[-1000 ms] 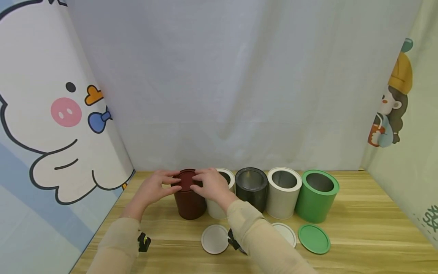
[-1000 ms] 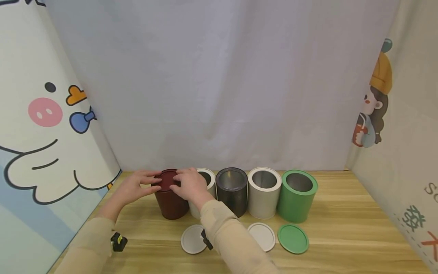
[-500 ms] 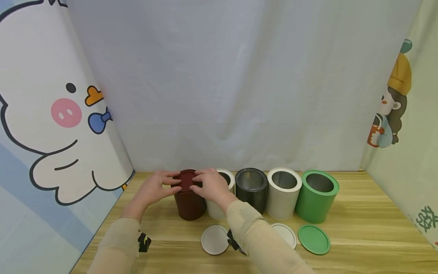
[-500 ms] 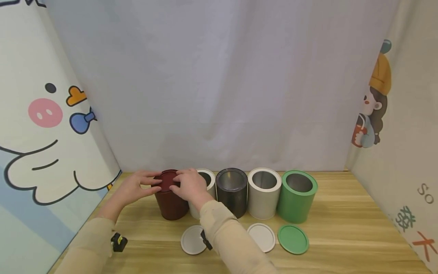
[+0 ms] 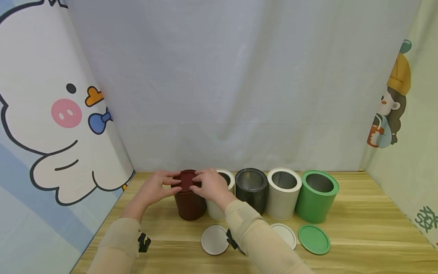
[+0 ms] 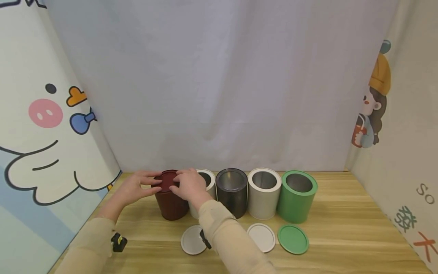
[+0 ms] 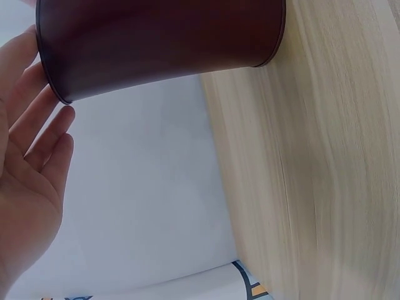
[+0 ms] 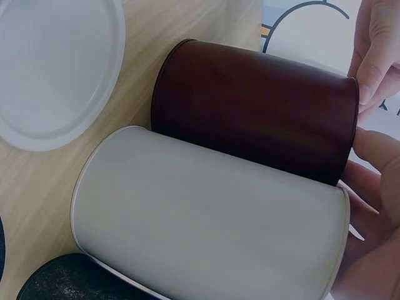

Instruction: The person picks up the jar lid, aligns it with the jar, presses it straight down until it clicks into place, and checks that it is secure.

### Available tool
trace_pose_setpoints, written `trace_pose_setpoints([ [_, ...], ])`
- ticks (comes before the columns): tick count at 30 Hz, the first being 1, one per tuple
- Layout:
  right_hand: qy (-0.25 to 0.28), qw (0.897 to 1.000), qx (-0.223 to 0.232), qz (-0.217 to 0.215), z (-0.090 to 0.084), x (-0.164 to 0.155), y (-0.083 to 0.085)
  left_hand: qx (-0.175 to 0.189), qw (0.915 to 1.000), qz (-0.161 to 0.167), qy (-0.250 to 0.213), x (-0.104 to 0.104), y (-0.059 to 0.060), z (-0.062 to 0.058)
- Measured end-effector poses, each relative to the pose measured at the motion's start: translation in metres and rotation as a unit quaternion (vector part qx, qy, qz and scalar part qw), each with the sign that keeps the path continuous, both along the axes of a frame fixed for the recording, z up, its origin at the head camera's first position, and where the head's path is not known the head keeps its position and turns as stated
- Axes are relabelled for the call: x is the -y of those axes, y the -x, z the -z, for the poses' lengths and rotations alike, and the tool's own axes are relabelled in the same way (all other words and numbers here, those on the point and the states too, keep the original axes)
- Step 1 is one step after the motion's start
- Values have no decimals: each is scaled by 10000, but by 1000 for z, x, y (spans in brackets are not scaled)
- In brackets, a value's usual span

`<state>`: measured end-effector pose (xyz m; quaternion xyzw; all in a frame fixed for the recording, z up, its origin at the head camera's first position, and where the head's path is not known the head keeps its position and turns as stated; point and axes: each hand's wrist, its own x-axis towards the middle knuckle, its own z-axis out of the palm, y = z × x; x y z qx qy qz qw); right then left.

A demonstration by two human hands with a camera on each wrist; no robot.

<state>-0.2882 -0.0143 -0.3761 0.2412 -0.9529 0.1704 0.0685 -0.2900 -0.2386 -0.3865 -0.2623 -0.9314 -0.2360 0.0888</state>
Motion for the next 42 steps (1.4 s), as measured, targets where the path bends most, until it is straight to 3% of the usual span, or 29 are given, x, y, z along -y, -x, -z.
trace_pose_setpoints([
  [42,29,9999,163,-37,1,0,4,277,9995,24,-177,0,1,0],
])
